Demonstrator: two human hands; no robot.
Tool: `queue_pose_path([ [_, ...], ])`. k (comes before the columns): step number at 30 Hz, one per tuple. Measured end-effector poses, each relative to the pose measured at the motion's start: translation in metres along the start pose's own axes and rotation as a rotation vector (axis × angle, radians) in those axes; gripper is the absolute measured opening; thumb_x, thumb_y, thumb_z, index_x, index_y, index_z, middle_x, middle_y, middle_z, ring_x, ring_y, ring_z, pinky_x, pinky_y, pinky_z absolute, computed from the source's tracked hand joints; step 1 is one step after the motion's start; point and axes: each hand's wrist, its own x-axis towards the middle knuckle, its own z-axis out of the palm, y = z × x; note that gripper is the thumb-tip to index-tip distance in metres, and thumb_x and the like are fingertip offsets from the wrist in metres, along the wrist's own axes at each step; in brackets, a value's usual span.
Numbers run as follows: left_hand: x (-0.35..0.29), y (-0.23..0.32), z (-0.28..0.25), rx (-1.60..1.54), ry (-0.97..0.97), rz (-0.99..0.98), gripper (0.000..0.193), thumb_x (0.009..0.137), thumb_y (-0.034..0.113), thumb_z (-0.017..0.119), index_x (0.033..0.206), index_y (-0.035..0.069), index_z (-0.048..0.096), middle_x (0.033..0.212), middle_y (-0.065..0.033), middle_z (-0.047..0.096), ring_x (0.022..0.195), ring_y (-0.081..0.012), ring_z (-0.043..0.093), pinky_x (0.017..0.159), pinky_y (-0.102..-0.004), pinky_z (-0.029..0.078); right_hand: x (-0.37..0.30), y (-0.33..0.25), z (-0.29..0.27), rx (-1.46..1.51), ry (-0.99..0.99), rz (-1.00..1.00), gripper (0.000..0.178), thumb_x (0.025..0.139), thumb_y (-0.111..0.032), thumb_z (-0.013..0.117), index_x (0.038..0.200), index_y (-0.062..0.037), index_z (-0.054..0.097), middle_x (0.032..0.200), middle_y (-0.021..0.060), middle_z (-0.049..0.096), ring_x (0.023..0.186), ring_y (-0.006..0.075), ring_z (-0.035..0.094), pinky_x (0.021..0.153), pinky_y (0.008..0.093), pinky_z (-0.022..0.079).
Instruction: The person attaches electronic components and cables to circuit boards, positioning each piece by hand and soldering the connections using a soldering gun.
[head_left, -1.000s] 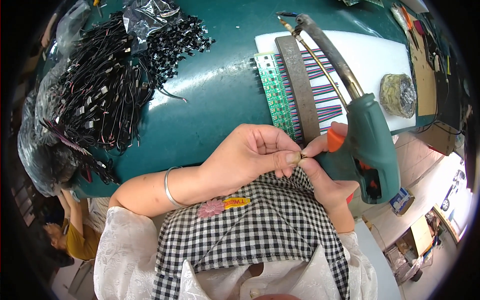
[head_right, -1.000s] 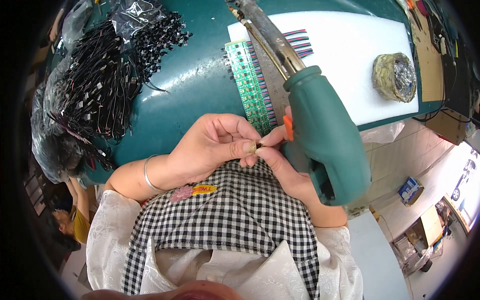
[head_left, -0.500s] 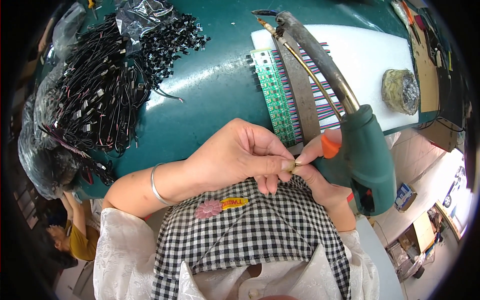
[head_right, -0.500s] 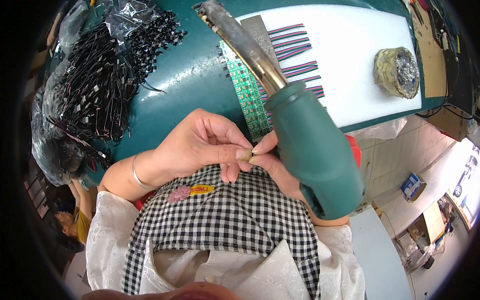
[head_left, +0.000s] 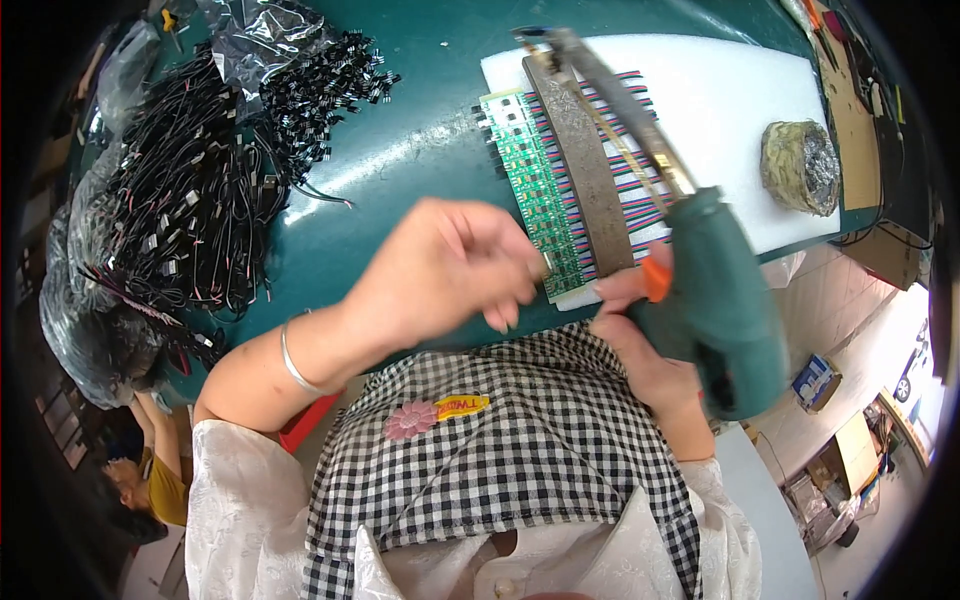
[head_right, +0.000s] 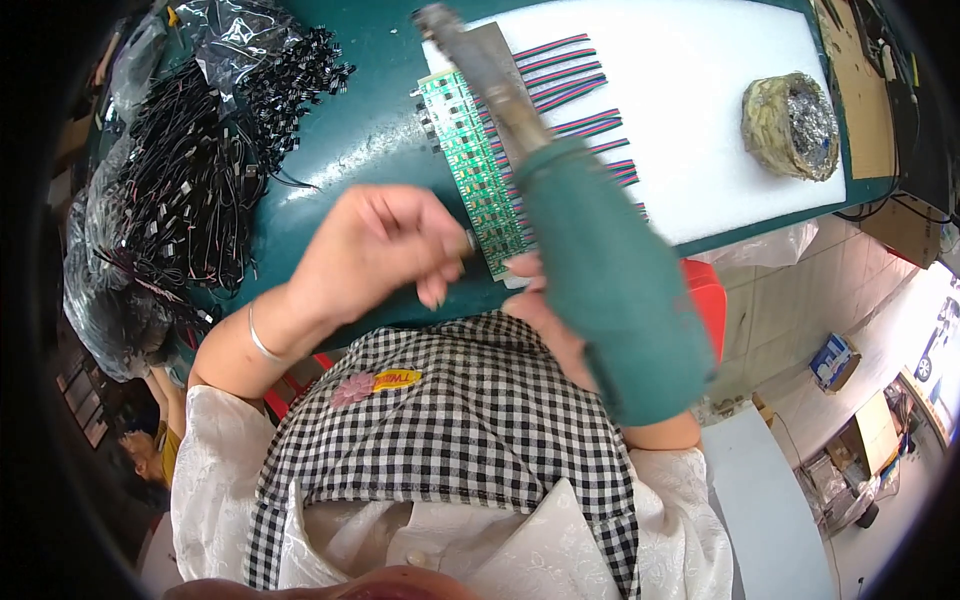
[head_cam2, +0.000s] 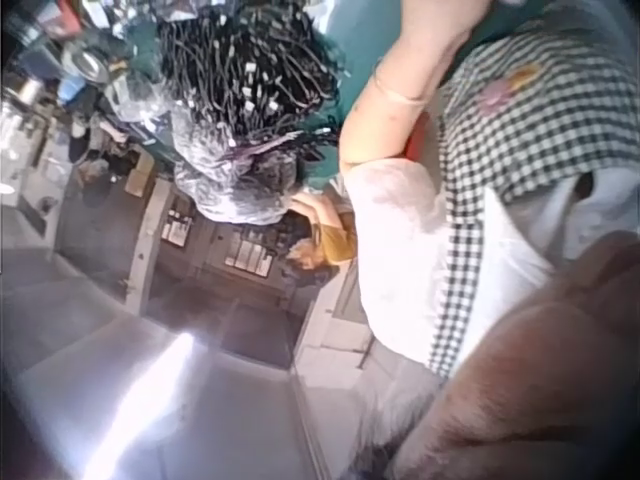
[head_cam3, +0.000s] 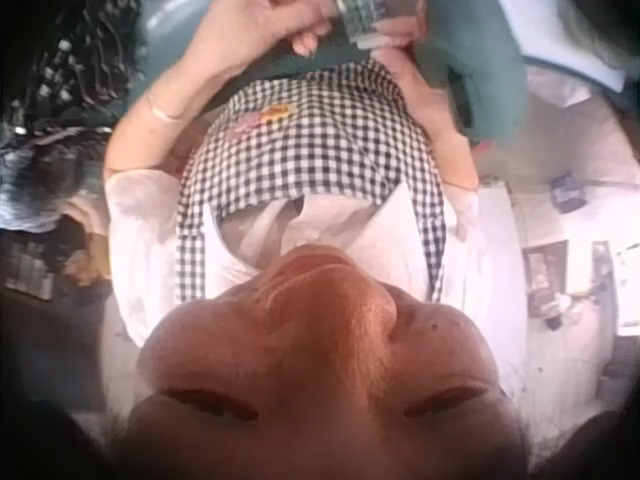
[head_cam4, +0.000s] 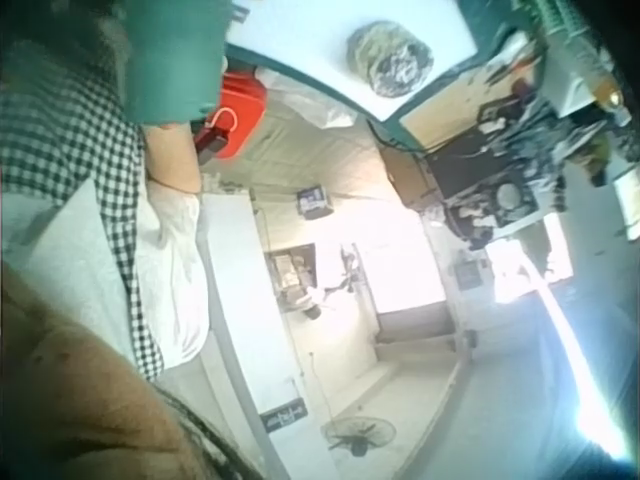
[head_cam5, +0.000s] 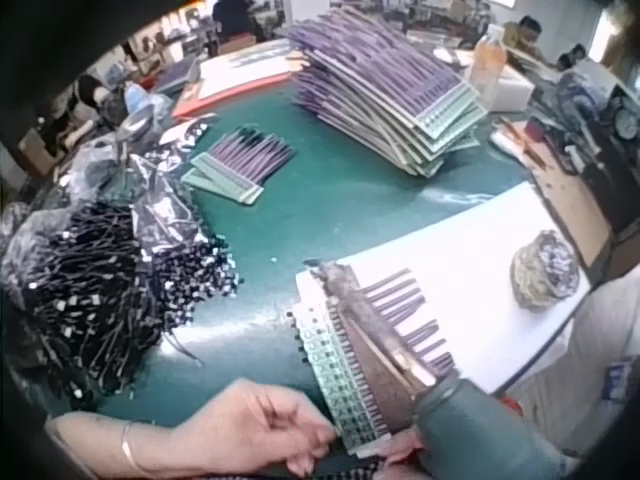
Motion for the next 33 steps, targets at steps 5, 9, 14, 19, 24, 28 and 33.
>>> queue_pose_path([
  [5,0.022,0.007,-0.018,-0.01,0.222,-0.077,0.013,0.084,0.009,0.058,0.082,-0.004,0.06,0.069,-0.0083,0.062,0.054,-0.0131,0.06,0.05,-0.0225,0.051,-0.012,-0.004,-0.007,0.275,0.401,0.084,0.061,0.07,-0.005,0.073,0.119,0.0078,0.039,0.073,0.0129,0.059,0.06,0.0154,0.054,0.057,0.0233,0.045],
  [9,0.027,0.008,-0.017,-0.01,0.233,-0.103,0.015,0.085,0.011,0.058,0.085,-0.004,0.058,0.072,-0.0087,0.062,0.057,-0.0148,0.062,0.053,-0.024,0.053,-0.021,-0.003,-0.008,0.356,0.456,0.135,0.059,0.071,-0.01,0.074,0.117,0.0063,0.041,0.069,0.0113,0.057,0.056,0.0149,0.052,0.053,0.0225,0.044],
  [14,0.027,0.005,-0.019,-0.034,0.228,-0.054,0.017,0.086,0.01,0.056,0.086,-0.007,0.057,0.074,-0.0125,0.061,0.059,-0.0178,0.063,0.054,-0.0252,0.054,-0.039,0.006,-0.009,0.408,0.437,0.177,0.059,0.07,-0.012,0.075,0.117,0.0047,0.042,0.067,0.0105,0.056,0.055,0.0155,0.052,0.051,0.0228,0.043],
  [19,0.028,0.007,-0.018,-0.012,0.25,-0.085,0.018,0.086,0.01,0.057,0.085,-0.007,0.056,0.074,-0.0127,0.061,0.06,-0.0182,0.063,0.054,-0.0254,0.054,-0.046,0.008,-0.01,0.408,0.425,0.226,0.058,0.071,-0.013,0.074,0.117,0.0034,0.043,0.064,0.009,0.055,0.053,0.0153,0.051,0.049,0.023,0.043],
  [24,0.032,0.016,-0.023,0.075,0.202,-0.144,0.017,0.085,0.013,0.059,0.084,-0.004,0.057,0.071,-0.0101,0.062,0.059,-0.0163,0.063,0.053,-0.0242,0.054,-0.051,0.008,-0.016,0.41,0.353,0.249,0.061,0.07,-0.014,0.075,0.119,0.0038,0.043,0.063,0.0083,0.054,0.054,0.0157,0.051,0.05,0.0241,0.044],
  [28,0.036,0.021,-0.03,0.12,0.15,-0.187,0.016,0.085,0.012,0.06,0.081,-0.003,0.057,0.07,-0.01,0.062,0.059,-0.0163,0.063,0.052,-0.0232,0.054,-0.058,0.01,-0.017,0.485,0.333,0.353,0.062,0.07,-0.013,0.075,0.119,0.0051,0.042,0.063,0.0074,0.053,0.053,0.0159,0.051,0.05,0.0254,0.044],
  [33,0.035,0.02,-0.031,0.104,0.143,-0.192,0.016,0.084,0.012,0.06,0.081,-0.003,0.057,0.069,-0.0096,0.062,0.058,-0.016,0.063,0.052,-0.0231,0.054,-0.062,0.017,-0.019,0.514,0.258,0.341,0.06,0.07,-0.014,0.075,0.117,0.0054,0.044,0.064,0.0076,0.052,0.053,0.0159,0.051,0.049,0.0258,0.044],
])
